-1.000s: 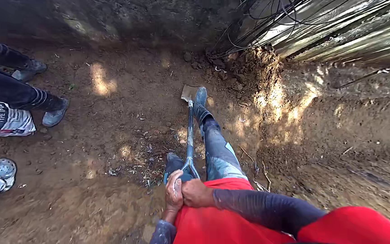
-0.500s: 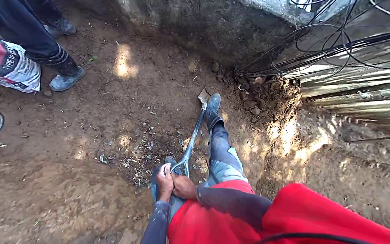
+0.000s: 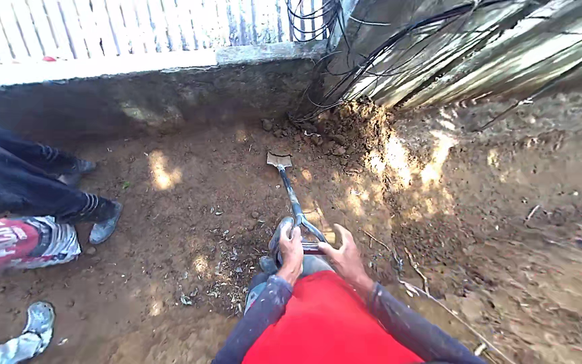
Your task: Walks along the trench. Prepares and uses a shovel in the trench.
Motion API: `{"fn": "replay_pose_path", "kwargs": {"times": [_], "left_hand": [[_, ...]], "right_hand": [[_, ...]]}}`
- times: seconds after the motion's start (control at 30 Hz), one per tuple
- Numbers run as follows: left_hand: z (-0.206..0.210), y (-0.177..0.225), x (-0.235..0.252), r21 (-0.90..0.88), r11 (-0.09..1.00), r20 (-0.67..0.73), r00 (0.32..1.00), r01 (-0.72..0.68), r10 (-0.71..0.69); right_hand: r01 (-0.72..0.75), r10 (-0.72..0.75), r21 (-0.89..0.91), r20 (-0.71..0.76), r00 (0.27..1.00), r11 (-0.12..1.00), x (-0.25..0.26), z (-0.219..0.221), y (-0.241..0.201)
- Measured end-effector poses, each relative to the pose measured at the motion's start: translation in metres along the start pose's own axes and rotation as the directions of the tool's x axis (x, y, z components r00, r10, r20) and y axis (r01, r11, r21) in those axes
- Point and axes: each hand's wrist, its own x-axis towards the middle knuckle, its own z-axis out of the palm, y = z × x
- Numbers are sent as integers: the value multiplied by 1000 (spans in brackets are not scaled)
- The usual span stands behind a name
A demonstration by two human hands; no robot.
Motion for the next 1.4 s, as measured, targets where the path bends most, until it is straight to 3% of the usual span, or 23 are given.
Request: {"fn": "replay_pose_path", "kwargs": {"times": [0.03,0.07,0.13,0.2,0.3,0.37,0.47,0.57,0.67,0.77,0.87,0.93,1.03,1.2,1.3,1.4], "left_hand": [[3,1,-2,61,998,37,999,10,-13],[7,3,1,125,992,91,996,13,-25],[5,-2,1,270,962,199,974,51,-108],[13,-2,7,352,929,287,932,114,-223],[24,10,31,452,849,328,834,273,-443],[34,12,64,548,783,297,807,294,-511],[47,9,144,737,613,138,824,285,-549],[55,-8,237,913,333,-12,829,237,-558],[69,-44,324,984,101,-59,809,145,-585],[77,-99,401,975,117,-80,789,189,-609],[65,-152,458,973,81,-136,816,218,-561],[50,-184,493,968,125,-133,864,219,-486],[37,-218,531,920,299,-119,907,254,-403],[8,-243,554,914,373,-35,948,158,-317],[9,-221,534,927,352,-33,963,129,-267],[63,-183,504,957,288,62,957,24,-283]], "right_hand": [[-204,224,309,-32,974,929,-6,0,5],[-353,410,590,40,911,726,-4,5,6],[-478,546,846,291,786,238,-10,19,4],[-344,576,938,297,762,-28,0,28,-7],[-88,681,975,207,702,-206,10,39,-18],[-9,773,972,192,605,-234,13,48,-19],[7,880,967,228,417,-254,14,72,-14],[9,952,978,202,230,-209,10,107,7],[-56,989,988,146,22,-144,11,141,35],[-167,975,970,152,-161,-178,12,204,90],[-283,938,915,207,-279,-286,10,281,143],[-304,930,903,211,-300,-303,13,319,164],[-205,923,931,231,-307,-301,14,378,183],[-135,910,929,297,-289,-346,19,466,224],[-88,891,911,370,-263,-404,14,486,211],[90,859,876,481,-172,-473,26,465,180]]}}
